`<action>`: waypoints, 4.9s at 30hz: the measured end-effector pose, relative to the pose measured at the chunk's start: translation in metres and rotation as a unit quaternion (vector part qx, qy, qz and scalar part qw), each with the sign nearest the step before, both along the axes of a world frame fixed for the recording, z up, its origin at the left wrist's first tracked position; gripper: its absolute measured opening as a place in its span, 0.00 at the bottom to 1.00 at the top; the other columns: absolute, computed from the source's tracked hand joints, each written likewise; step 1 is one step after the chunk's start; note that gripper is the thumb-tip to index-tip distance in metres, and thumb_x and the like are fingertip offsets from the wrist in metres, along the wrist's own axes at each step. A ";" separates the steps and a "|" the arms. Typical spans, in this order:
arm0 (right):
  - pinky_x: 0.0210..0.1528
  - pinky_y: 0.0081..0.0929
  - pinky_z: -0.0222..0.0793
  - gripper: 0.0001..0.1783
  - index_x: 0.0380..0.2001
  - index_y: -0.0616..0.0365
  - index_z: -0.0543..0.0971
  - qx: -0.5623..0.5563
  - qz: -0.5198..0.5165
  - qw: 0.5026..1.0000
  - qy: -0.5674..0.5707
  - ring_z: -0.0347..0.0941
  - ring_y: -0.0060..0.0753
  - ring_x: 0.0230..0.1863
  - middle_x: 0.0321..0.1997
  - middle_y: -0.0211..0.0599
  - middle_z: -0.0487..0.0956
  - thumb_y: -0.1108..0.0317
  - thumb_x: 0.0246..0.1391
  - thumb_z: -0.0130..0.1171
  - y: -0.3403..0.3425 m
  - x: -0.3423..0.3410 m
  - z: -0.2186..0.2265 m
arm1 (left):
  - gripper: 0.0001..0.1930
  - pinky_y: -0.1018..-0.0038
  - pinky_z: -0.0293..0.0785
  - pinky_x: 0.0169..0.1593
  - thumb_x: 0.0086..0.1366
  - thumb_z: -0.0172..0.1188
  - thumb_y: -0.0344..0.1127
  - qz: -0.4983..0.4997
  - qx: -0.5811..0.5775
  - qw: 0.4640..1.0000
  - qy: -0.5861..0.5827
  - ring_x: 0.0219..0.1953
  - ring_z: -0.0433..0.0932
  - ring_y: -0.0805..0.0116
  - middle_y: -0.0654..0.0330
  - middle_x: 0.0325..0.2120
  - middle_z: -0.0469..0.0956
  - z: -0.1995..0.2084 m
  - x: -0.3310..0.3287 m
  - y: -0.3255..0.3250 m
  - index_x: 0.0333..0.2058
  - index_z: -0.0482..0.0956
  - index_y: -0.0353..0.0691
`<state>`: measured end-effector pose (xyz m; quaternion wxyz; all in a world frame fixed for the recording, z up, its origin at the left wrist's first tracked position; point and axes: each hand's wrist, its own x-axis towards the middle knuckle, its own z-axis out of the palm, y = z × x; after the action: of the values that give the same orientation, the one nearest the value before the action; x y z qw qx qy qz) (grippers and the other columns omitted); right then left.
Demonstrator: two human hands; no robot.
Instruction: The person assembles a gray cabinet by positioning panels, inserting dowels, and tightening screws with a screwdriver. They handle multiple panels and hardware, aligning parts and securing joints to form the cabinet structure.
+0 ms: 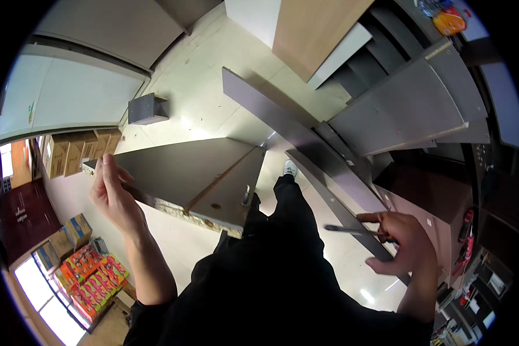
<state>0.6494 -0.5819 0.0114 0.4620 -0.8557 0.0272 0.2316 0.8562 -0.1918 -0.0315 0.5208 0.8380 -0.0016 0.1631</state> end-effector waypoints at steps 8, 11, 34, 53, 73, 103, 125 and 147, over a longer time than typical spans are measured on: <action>0.31 0.24 0.70 0.22 0.20 0.54 0.71 0.038 0.072 0.996 -0.029 0.76 0.35 0.26 0.45 0.58 0.82 0.59 0.26 0.75 -0.015 -0.004 -0.018 | 0.22 0.72 0.53 0.29 0.66 0.50 0.29 0.052 0.109 0.985 -0.124 0.22 0.61 0.70 0.60 0.14 0.61 -0.013 -0.019 0.004 0.10 0.65 0.34; 0.27 0.24 0.67 0.23 0.22 0.52 0.70 0.070 0.069 0.994 -0.051 0.71 0.32 0.22 0.52 0.63 0.79 0.58 0.29 0.75 -0.005 -0.003 -0.020 | 0.24 0.71 0.51 0.28 0.66 0.47 0.32 0.030 0.110 0.981 -0.154 0.22 0.58 0.70 0.62 0.15 0.57 -0.019 -0.024 0.015 0.09 0.61 0.37; 0.28 0.27 0.72 0.24 0.18 0.54 0.66 -0.009 0.138 0.990 -0.012 0.77 0.40 0.26 0.55 0.49 0.80 0.58 0.30 0.75 -0.017 0.009 -0.007 | 0.23 0.71 0.53 0.31 0.68 0.45 0.30 -0.005 0.150 0.976 -0.157 0.24 0.57 0.70 0.63 0.14 0.55 -0.022 -0.031 0.027 0.11 0.60 0.41; 0.67 0.36 0.52 0.54 0.68 0.65 0.58 -0.164 -0.210 0.963 0.042 0.61 0.40 0.65 0.67 0.44 0.65 0.49 0.45 0.71 -0.164 -0.091 -0.001 | 0.16 0.71 0.53 0.34 0.57 0.51 0.38 0.043 0.169 0.978 -0.111 0.24 0.56 0.73 0.70 0.17 0.53 -0.019 -0.074 0.052 0.11 0.65 0.51; 0.44 0.22 0.69 0.21 0.48 0.63 0.78 -0.215 -0.253 0.943 -0.019 0.73 0.22 0.39 0.37 0.28 0.79 0.78 0.47 0.65 -0.073 0.001 -0.015 | 0.14 0.69 0.54 0.35 0.51 0.62 0.27 -0.056 0.203 0.972 -0.101 0.22 0.63 0.66 0.62 0.17 0.64 -0.013 -0.067 0.072 0.13 0.66 0.41; 0.29 0.35 0.65 0.35 0.24 0.65 0.77 -0.339 -0.311 0.876 -0.144 0.69 0.37 0.23 0.20 0.40 0.73 0.35 0.54 0.60 -0.015 0.009 -0.012 | 0.18 0.60 0.75 0.46 0.60 0.53 0.50 -0.230 0.438 0.869 -0.026 0.37 0.82 0.52 0.54 0.32 0.83 -0.002 0.133 -0.101 0.26 0.86 0.45; 0.37 0.37 0.67 0.27 0.30 0.66 0.72 -0.321 -0.168 0.913 -0.189 0.71 0.51 0.33 0.30 0.47 0.73 0.60 0.35 0.78 0.047 -0.037 0.004 | 0.12 0.57 0.64 0.28 0.35 0.58 0.35 -0.665 0.337 0.651 -0.143 0.26 0.71 0.50 0.55 0.17 0.68 0.018 0.064 -0.050 0.09 0.64 0.36; 0.40 0.36 0.67 0.21 0.25 0.57 0.74 -0.319 -0.030 0.909 -0.268 0.73 0.42 0.35 0.28 0.35 0.73 0.59 0.34 0.76 0.071 -0.063 0.004 | 0.15 0.65 0.63 0.36 0.43 0.61 0.34 -0.670 0.346 0.621 -0.213 0.25 0.71 0.59 0.59 0.14 0.65 0.018 0.044 -0.088 0.08 0.64 0.38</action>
<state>0.5866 -0.5107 0.0159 0.1615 -0.9860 0.0005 -0.0418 0.9002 -0.2796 -0.0134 0.1423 0.6653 -0.7296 -0.0695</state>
